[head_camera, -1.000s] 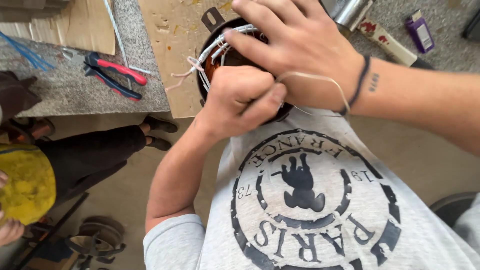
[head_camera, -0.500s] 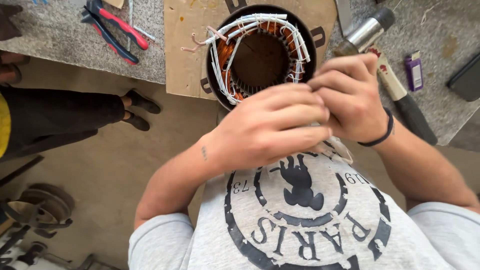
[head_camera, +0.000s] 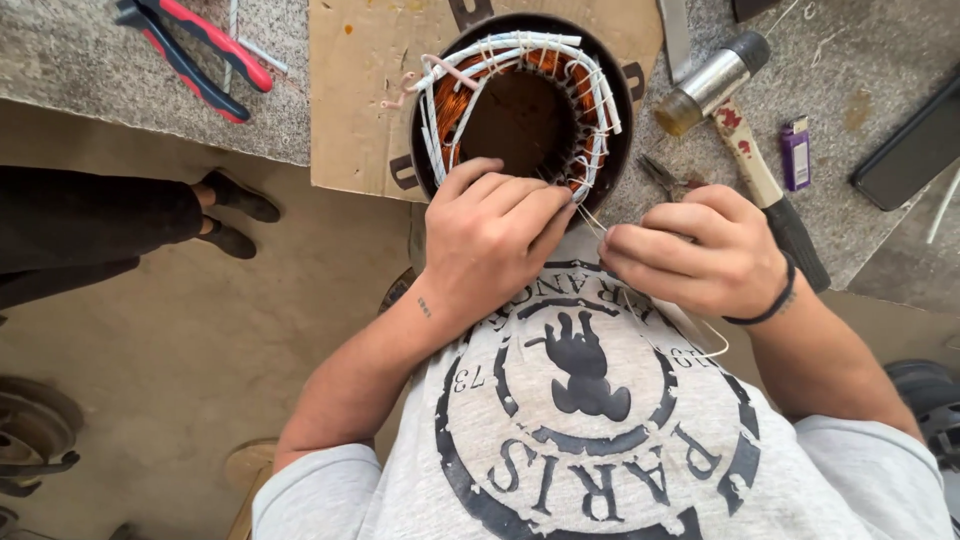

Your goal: Securing and shaping electric motor windings using string and hand tools on a repair bench.

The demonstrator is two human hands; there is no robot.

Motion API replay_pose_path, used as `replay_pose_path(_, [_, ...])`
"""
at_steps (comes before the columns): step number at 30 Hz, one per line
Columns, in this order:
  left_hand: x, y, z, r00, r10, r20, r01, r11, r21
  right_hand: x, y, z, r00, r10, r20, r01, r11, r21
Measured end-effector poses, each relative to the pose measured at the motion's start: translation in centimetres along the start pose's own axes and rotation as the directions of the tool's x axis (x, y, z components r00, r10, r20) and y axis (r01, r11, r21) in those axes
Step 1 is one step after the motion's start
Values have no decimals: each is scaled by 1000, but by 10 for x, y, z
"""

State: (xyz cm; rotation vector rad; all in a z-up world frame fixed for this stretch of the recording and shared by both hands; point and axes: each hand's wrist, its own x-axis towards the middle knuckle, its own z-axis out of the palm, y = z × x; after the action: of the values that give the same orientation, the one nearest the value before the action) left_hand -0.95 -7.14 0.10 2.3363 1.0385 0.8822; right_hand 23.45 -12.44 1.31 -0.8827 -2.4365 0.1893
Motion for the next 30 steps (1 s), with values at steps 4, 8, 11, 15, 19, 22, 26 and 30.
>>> replay_pose_path(4, [6,-4,-5,999,50,17,-49,997,-62,9,6,-29,916,198,350,-154,977,-148])
replay_pose_path(8, [4,-9,-6,997,77,21,-75,993,-89,47,6,-36,889,381,253,-368,925,-99])
replay_pose_path(11, [3,-12,-8,993,112,46,-109,991,-76,69,6,-21,873,408,269,-384,913,-140])
replay_pose_path(15, [2,-13,-7,994,111,24,-108,990,-90,86,9,-20,801,367,473,-214,914,-345])
replay_pose_path(19, [0,-15,-6,993,117,10,-116,988,-99,102,11,-20,722,296,625,-27,916,-401])
replay_pose_path(22, [-1,-15,-7,993,118,6,-117,989,-96,110,13,-20,680,270,681,6,928,-373])
replay_pose_path(26, [2,-16,-8,992,123,-1,-122,989,-86,106,17,-20,650,288,703,-26,933,-359])
replay_pose_path(30, [2,-16,-9,992,124,1,-123,990,-75,90,17,-13,760,329,561,-204,940,-275])
